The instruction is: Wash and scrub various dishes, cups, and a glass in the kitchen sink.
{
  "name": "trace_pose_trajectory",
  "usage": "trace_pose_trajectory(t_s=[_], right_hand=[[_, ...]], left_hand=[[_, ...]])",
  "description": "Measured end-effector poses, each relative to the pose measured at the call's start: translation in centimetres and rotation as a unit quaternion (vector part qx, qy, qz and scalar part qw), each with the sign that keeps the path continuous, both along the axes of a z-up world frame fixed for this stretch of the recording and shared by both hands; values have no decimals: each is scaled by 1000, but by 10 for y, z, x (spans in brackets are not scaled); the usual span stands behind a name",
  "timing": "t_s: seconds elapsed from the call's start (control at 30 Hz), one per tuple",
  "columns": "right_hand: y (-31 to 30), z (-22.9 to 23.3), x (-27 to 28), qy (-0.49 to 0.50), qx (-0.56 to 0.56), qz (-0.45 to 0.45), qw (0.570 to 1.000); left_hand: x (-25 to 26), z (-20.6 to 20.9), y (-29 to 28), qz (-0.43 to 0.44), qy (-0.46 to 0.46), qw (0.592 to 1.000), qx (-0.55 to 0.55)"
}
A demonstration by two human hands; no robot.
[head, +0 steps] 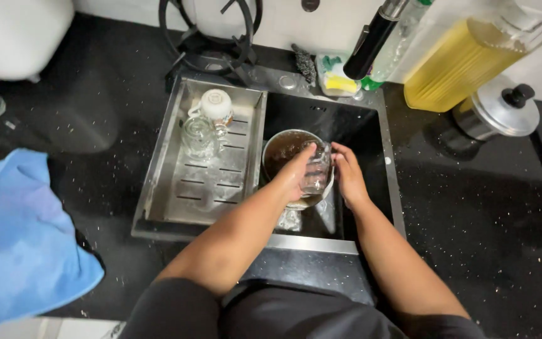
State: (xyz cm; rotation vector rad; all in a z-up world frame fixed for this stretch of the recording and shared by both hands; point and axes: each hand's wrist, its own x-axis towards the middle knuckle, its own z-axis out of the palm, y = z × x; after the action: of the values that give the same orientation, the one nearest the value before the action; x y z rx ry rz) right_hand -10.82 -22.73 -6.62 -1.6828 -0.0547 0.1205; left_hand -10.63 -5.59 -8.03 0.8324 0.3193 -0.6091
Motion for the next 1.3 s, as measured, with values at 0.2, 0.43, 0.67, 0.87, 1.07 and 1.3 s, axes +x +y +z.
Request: trace_pose_trajectory(t_s=[0.2,0.43,0.67,0.87,1.07,1.3], right_hand=[[24,62,80,-398,-383,-88,829],[47,116,213,-274,-521,34,808],[12,98,298,-64,-541,89,834],[1,118,285,-75,-310,51,946],[-1,113,301,-12,-182,-37,982],[33,115,290,-40,-218,-2,975]], left_hand=[[3,34,12,15,66,994,-85],[5,17,-2,-43,44,991,-121],[-6,44,-3,-54,84,990,-102],[-5,42,-5,-70,69,991,-89],[-8,56,-2,-59,79,993,-69],[-9,53,-4,-42,79,993,-81]])
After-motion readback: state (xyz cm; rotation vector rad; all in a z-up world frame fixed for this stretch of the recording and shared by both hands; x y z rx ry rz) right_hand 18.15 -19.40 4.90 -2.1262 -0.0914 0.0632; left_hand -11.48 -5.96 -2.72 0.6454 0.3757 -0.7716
